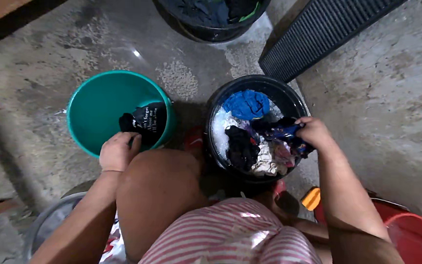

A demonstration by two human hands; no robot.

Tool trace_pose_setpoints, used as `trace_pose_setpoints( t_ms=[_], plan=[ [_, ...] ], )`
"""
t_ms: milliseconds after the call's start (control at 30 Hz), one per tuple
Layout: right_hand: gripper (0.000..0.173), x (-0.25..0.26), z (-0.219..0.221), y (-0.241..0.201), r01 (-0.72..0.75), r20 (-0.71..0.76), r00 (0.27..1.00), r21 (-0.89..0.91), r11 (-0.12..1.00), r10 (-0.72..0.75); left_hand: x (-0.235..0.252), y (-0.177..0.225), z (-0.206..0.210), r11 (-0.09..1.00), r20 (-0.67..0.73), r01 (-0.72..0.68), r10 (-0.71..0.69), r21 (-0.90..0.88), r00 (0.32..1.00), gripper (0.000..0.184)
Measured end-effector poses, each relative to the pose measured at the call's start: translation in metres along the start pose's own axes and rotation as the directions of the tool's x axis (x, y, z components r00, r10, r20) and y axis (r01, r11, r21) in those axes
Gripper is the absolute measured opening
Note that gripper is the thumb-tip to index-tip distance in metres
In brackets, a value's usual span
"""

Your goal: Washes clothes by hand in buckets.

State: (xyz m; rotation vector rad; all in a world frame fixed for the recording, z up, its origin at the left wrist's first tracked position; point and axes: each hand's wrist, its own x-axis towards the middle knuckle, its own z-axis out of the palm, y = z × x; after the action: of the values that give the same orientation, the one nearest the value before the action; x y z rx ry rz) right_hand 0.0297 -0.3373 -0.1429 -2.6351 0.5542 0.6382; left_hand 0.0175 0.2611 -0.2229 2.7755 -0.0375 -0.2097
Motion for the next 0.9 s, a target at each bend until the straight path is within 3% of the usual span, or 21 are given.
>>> trace_pose_setpoints(
  t_ms=[133,300,467,533,600,700,800,900],
  plan=[
    [0.029,-0.011,-0.053,-0.027,0.121,-0.018,0.992,-0.148,0.982,-0.125,0.001,-0.003,0.002,1.000,0.010,0.011,-0.011,0.021,1.000,0.041],
    [0.025,-0.009,-0.098,-0.056,0.226,-0.071,0.967,-0.198,0.954,-0.244,0.002,-0.007,0.004,1.000,0.031,0.021,-0.021,0.012,0.999,0.048],
    [0.040,0.043,-0.077,-0.067,0.350,-0.057,0.928,-0.212,0.912,-0.369,0.004,-0.012,0.006,1.000,0.043,0.011,-0.012,0.013,0.999,0.051],
    [0.051,0.066,-0.051,-0.053,0.240,-0.066,0.964,-0.201,0.950,-0.258,0.004,-0.013,0.007,1.000,0.039,0.016,-0.017,0.021,0.999,0.052],
    [0.044,0.071,-0.018,-0.029,0.053,-0.005,0.998,-0.216,0.975,-0.055,0.004,-0.014,0.008,1.000,0.040,0.022,-0.023,0.021,0.999,0.054],
    [0.049,0.054,0.060,0.035,-0.126,0.262,0.945,-0.260,0.957,0.195,0.004,-0.011,0.005,1.000,0.036,0.016,-0.016,0.014,0.999,0.054],
    [0.058,0.020,0.116,0.066,-0.153,0.431,0.862,-0.282,0.947,0.268,0.003,-0.010,0.006,1.000,0.021,0.003,-0.003,0.019,1.000,0.054],
    [0.054,0.006,0.111,0.076,-0.253,0.349,0.898,-0.087,0.964,0.267,0.003,-0.010,0.005,1.000,0.023,0.000,-0.001,0.022,1.000,0.053]
  ],
)
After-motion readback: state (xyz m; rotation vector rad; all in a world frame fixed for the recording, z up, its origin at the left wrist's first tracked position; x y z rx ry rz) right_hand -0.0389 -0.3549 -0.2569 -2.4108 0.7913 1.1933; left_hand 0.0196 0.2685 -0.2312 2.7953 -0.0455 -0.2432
